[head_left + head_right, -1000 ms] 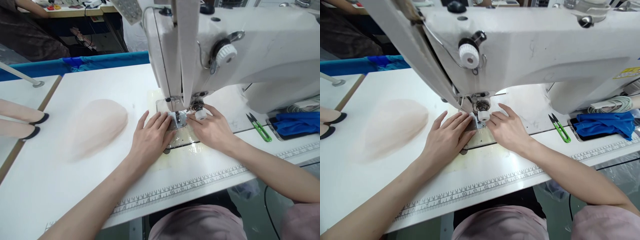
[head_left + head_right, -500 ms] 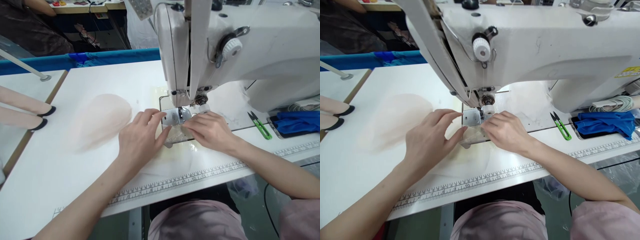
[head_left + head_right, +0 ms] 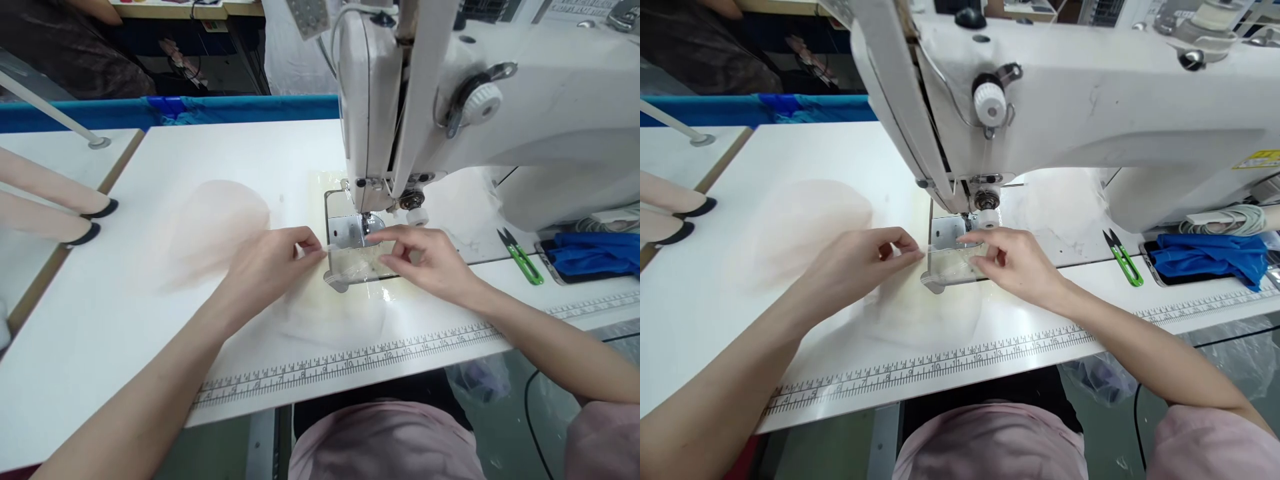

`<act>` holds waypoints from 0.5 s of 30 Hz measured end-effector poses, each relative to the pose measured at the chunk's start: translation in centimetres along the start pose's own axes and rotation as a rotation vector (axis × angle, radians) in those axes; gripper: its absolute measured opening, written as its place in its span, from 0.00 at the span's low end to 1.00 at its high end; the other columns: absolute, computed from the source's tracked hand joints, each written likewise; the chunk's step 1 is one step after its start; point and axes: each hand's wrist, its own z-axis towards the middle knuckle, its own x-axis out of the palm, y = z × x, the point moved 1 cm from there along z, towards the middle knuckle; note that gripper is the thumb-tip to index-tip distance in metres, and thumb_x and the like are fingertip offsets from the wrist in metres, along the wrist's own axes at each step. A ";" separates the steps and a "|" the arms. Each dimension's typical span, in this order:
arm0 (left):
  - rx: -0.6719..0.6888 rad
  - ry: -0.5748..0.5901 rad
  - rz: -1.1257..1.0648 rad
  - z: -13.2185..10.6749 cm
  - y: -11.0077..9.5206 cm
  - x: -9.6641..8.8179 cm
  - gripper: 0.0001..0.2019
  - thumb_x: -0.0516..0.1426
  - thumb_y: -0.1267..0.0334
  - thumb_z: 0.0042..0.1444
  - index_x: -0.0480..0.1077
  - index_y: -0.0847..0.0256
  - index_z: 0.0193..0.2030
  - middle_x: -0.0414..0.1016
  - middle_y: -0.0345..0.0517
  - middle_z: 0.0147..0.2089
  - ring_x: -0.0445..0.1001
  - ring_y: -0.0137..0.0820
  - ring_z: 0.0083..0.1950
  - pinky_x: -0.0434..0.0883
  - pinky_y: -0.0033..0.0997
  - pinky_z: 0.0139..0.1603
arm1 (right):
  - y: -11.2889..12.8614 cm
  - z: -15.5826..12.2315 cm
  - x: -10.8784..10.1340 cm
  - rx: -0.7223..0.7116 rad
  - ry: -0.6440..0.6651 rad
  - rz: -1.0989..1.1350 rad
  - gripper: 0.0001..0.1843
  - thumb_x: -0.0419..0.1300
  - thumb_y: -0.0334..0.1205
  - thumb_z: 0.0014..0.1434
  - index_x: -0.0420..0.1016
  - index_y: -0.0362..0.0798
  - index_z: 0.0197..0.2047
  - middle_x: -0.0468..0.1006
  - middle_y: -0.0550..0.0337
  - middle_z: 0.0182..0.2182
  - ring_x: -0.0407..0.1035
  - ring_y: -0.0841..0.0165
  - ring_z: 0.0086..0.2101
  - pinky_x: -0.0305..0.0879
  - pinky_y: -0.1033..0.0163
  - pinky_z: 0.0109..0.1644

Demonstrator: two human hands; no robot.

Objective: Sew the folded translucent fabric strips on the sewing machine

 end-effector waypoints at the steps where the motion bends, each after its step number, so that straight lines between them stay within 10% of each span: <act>1: 0.041 -0.031 -0.082 -0.2 -0.4 0.3 0.06 0.60 0.57 0.54 0.74 0.55 0.29 0.70 0.35 0.20 0.62 0.26 0.19 0.56 0.26 0.19 | 0.2 0.0 0.3 0.067 0.064 0.161 0.22 0.60 0.33 0.58 0.70 0.50 0.57 0.80 0.57 0.44 0.73 0.74 0.25 0.69 0.67 0.27; 6: 0.221 -0.097 -0.448 -1.5 -2.4 2.0 0.06 0.62 0.59 0.53 0.76 0.56 0.28 0.62 0.31 0.15 0.56 0.20 0.16 0.52 0.22 0.16 | 0.5 0.0 1.6 0.246 0.290 0.636 0.28 0.62 0.35 0.57 0.61 0.50 0.59 0.76 0.52 0.49 0.74 0.74 0.23 0.71 0.68 0.22; 9: 0.206 -0.040 -0.550 -1.8 -2.5 2.1 0.06 0.62 0.58 0.54 0.78 0.55 0.31 0.58 0.29 0.11 0.53 0.19 0.14 0.51 0.21 0.14 | 0.0 0.1 1.4 0.255 0.206 0.525 0.10 0.61 0.37 0.58 0.70 0.45 0.44 0.77 0.64 0.26 0.73 0.73 0.23 0.71 0.68 0.27; 15: 0.110 0.033 -0.612 -1.7 -2.2 1.6 0.04 0.62 0.62 0.54 0.77 0.56 0.31 0.65 0.30 0.12 0.60 0.19 0.11 0.56 0.19 0.12 | -0.2 0.1 1.0 0.168 0.085 0.205 0.08 0.62 0.40 0.57 0.72 0.46 0.39 0.76 0.65 0.25 0.69 0.75 0.21 0.66 0.69 0.26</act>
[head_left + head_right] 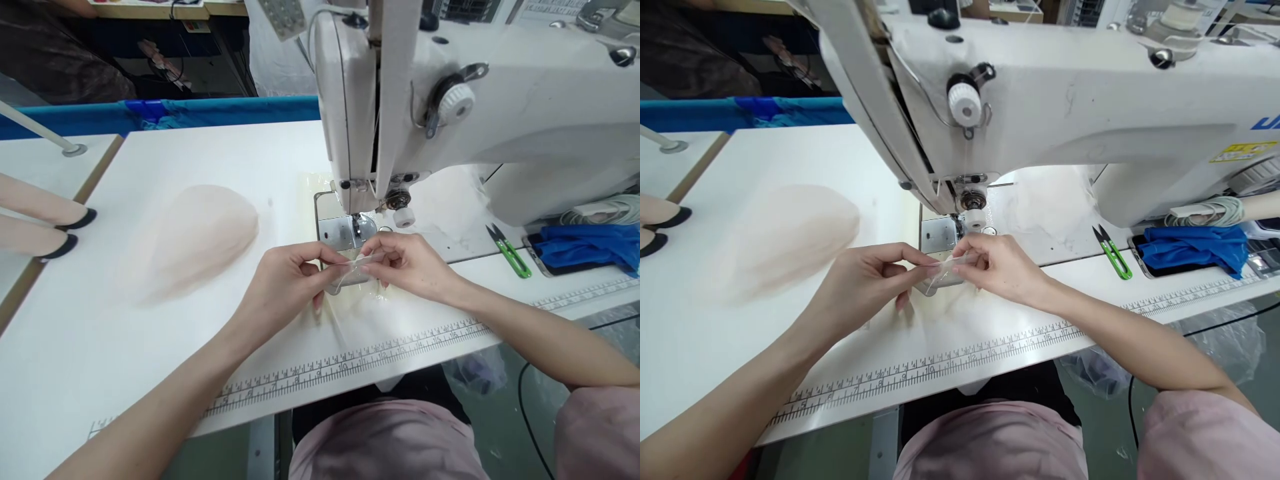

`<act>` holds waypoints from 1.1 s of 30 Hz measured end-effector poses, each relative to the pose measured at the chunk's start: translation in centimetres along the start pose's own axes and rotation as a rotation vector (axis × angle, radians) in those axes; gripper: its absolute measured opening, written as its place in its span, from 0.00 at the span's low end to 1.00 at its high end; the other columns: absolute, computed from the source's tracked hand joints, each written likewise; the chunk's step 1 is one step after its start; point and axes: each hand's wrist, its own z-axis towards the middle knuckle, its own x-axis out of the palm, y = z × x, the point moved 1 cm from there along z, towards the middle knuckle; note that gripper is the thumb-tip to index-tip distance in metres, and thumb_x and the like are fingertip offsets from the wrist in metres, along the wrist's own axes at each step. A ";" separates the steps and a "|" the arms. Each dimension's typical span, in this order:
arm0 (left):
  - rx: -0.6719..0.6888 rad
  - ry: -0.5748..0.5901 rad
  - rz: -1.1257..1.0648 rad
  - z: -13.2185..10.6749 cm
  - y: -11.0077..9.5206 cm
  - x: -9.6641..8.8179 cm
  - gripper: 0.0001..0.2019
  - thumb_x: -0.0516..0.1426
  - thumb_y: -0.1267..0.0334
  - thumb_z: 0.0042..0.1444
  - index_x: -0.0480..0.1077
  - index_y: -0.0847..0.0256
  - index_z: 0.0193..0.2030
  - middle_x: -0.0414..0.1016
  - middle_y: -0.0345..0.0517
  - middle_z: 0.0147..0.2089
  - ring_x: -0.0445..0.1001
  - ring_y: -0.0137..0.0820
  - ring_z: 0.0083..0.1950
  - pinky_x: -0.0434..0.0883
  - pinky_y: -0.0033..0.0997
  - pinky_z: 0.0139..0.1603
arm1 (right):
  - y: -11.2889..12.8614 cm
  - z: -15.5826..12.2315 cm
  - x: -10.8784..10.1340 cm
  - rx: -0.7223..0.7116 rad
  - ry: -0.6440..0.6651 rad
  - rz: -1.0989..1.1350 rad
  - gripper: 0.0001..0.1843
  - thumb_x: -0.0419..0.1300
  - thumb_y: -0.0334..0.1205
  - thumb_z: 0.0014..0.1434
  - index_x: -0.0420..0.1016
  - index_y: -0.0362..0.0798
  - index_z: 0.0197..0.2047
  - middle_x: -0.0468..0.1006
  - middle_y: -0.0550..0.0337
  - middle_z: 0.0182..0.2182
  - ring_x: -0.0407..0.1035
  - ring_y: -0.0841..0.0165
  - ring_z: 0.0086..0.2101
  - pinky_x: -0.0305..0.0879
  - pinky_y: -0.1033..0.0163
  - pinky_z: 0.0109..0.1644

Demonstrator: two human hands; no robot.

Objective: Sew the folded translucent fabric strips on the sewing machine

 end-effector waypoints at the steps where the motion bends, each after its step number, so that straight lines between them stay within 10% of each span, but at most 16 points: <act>1: 0.014 -0.013 0.016 -0.1 0.0 0.1 0.03 0.62 0.63 0.54 0.76 0.57 0.31 0.69 0.30 0.14 0.64 0.20 0.13 0.59 0.18 0.14 | 0.1 0.0 0.0 -0.024 -0.020 -0.048 0.07 0.62 0.39 0.58 0.72 0.46 0.39 0.75 0.66 0.24 0.68 0.76 0.21 0.65 0.69 0.25; 7: 0.312 -0.090 0.247 -0.7 0.0 1.0 0.02 0.60 0.68 0.55 0.73 0.58 0.33 0.78 0.36 0.30 0.76 0.25 0.30 0.71 0.21 0.29 | 0.1 -0.4 0.4 -0.229 -0.091 -0.283 0.04 0.58 0.37 0.62 0.71 0.47 0.40 0.73 0.68 0.24 0.66 0.78 0.23 0.63 0.72 0.28; 21: 0.930 -0.358 0.753 -0.8 1.0 1.6 0.08 0.57 0.74 0.57 0.63 0.61 0.32 0.67 0.36 0.24 0.63 0.25 0.24 0.63 0.27 0.26 | -0.3 -0.9 0.6 -0.517 -0.186 -0.477 0.04 0.53 0.35 0.65 0.68 0.47 0.41 0.78 0.64 0.30 0.66 0.79 0.22 0.62 0.73 0.25; 33: 0.973 -0.350 0.736 -0.8 1.5 1.5 0.05 0.57 0.74 0.59 0.66 0.62 0.39 0.67 0.35 0.23 0.61 0.26 0.24 0.63 0.27 0.26 | -0.4 -1.2 0.8 -0.669 -0.300 -0.661 0.03 0.53 0.34 0.65 0.67 0.47 0.42 0.73 0.71 0.20 0.63 0.79 0.18 0.56 0.71 0.21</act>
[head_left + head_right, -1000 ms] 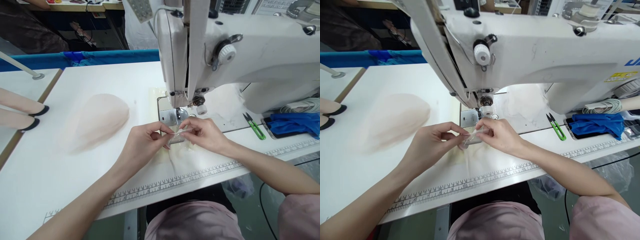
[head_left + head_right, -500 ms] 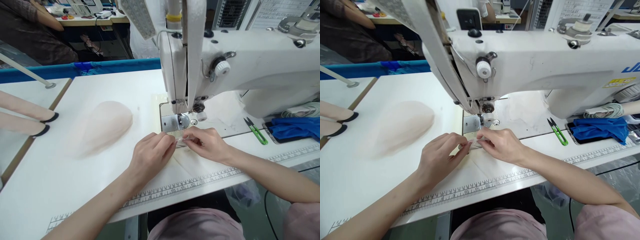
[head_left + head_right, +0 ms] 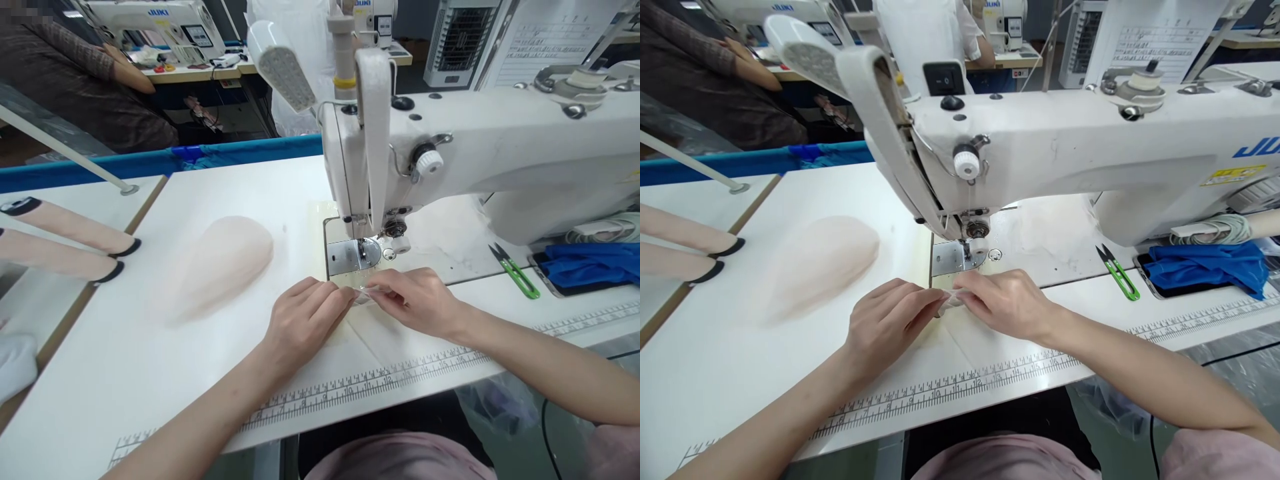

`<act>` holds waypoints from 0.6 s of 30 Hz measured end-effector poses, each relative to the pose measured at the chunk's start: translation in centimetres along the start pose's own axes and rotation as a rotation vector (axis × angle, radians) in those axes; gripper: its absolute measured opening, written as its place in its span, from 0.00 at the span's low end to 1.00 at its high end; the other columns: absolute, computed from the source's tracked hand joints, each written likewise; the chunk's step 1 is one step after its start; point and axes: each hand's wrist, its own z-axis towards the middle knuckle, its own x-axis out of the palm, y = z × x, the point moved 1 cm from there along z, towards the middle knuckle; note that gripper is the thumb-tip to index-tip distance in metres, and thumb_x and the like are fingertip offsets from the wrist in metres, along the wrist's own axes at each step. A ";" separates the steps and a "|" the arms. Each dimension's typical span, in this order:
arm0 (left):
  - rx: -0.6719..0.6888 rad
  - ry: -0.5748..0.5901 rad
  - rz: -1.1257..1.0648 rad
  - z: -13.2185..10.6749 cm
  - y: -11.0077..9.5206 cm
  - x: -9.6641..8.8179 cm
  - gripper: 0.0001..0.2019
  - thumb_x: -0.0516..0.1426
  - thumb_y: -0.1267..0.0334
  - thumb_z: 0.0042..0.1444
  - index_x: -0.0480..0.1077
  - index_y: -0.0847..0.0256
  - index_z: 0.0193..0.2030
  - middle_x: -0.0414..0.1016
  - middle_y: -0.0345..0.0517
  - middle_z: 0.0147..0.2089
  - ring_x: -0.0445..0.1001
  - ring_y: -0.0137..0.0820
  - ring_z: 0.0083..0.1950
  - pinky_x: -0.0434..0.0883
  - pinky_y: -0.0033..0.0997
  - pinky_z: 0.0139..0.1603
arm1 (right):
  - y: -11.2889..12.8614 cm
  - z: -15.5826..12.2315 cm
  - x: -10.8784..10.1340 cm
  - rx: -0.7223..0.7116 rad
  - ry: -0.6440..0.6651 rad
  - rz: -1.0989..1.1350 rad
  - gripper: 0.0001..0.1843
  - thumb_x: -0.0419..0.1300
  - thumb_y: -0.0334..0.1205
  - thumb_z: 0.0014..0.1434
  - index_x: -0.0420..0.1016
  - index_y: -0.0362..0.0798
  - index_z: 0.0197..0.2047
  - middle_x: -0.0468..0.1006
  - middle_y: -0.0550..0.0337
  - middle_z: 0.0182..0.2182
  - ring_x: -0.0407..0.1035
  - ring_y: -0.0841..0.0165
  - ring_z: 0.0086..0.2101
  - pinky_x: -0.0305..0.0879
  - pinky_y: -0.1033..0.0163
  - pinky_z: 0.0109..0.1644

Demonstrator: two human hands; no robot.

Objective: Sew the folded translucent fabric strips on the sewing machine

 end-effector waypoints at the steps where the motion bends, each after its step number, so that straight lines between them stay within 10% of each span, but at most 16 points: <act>1: -0.003 -0.007 -0.010 0.0 0.0 0.0 0.06 0.57 0.75 0.58 0.66 0.62 0.39 0.67 0.35 0.23 0.61 0.25 0.24 0.63 0.27 0.26 | 0.0 0.0 0.0 -0.009 -0.004 -0.009 0.03 0.54 0.34 0.65 0.67 0.47 0.43 0.73 0.71 0.19 0.63 0.79 0.17 0.56 0.71 0.20; 18: -0.009 -0.032 -0.045 0.2 -0.1 -0.1 0.07 0.57 0.76 0.57 0.68 0.64 0.42 0.67 0.35 0.22 0.63 0.25 0.22 0.62 0.27 0.25 | 0.2 0.0 -0.1 -0.033 -0.015 -0.049 0.08 0.52 0.32 0.64 0.63 0.49 0.47 0.79 0.71 0.24 0.65 0.79 0.18 0.53 0.71 0.19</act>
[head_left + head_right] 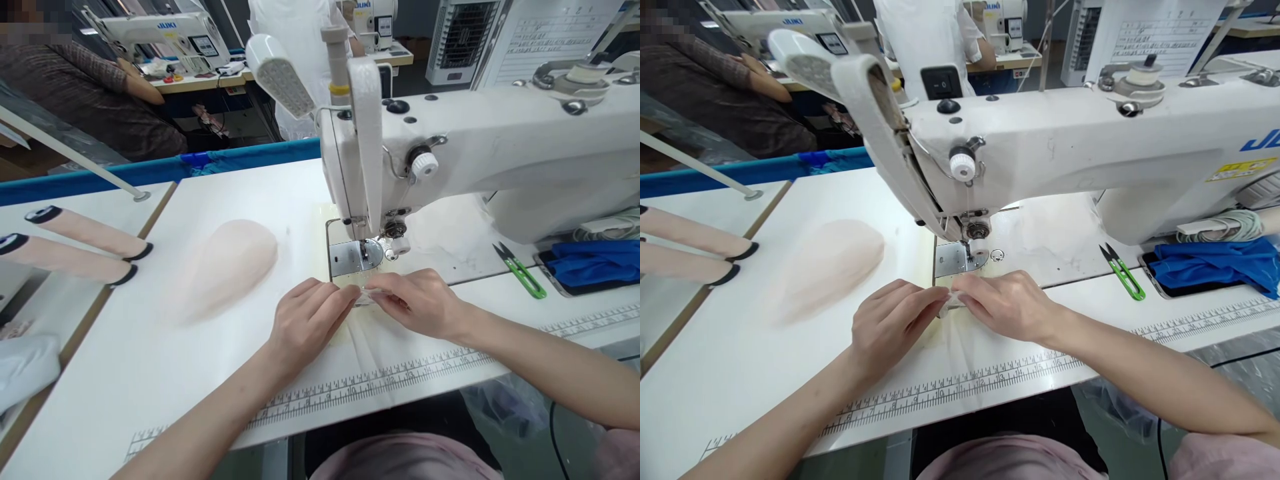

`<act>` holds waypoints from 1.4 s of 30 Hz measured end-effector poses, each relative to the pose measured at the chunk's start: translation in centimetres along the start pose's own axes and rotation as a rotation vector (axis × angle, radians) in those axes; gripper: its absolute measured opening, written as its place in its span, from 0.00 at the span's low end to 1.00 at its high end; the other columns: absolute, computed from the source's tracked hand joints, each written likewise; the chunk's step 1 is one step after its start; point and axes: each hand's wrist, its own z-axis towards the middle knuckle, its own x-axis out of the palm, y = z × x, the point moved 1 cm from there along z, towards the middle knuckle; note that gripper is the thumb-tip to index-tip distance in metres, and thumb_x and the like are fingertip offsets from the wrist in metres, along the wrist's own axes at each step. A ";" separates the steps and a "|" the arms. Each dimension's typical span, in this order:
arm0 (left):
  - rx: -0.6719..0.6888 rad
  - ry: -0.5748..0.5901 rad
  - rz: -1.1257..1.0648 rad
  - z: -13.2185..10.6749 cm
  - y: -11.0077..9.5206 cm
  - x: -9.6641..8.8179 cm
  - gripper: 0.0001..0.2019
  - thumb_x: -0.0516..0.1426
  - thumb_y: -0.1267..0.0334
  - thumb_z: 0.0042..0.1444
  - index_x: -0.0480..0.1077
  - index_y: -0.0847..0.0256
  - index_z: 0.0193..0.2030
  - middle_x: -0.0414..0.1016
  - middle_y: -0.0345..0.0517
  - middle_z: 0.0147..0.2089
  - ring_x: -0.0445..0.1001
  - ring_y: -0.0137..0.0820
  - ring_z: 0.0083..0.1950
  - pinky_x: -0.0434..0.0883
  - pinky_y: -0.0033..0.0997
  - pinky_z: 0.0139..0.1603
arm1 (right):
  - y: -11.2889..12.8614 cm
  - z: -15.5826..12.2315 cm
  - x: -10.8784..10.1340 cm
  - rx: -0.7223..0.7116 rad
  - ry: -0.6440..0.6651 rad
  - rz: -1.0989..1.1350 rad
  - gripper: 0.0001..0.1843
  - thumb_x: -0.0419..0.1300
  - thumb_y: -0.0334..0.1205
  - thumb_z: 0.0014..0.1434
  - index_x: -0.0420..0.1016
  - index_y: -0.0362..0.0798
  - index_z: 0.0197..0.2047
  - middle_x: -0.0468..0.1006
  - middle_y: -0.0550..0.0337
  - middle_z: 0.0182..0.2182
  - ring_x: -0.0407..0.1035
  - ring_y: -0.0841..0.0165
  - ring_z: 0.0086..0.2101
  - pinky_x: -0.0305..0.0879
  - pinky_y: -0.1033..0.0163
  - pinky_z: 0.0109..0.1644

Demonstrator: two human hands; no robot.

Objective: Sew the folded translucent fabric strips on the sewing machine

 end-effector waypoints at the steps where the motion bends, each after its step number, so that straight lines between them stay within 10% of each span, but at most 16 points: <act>1: 0.002 0.000 0.002 0.0 0.0 0.0 0.08 0.57 0.76 0.57 0.68 0.63 0.42 0.67 0.36 0.23 0.63 0.25 0.23 0.62 0.27 0.25 | 0.0 0.0 0.0 -0.003 0.005 -0.002 0.09 0.52 0.32 0.64 0.63 0.49 0.48 0.79 0.71 0.24 0.65 0.79 0.18 0.53 0.70 0.19; 42: 0.002 -0.015 -0.041 -0.4 0.2 0.3 0.08 0.58 0.75 0.58 0.68 0.63 0.43 0.70 0.37 0.25 0.64 0.25 0.24 0.63 0.27 0.26 | 0.0 0.0 -0.1 -0.023 0.070 0.014 0.06 0.51 0.33 0.66 0.63 0.46 0.46 0.73 0.72 0.19 0.62 0.78 0.16 0.51 0.71 0.18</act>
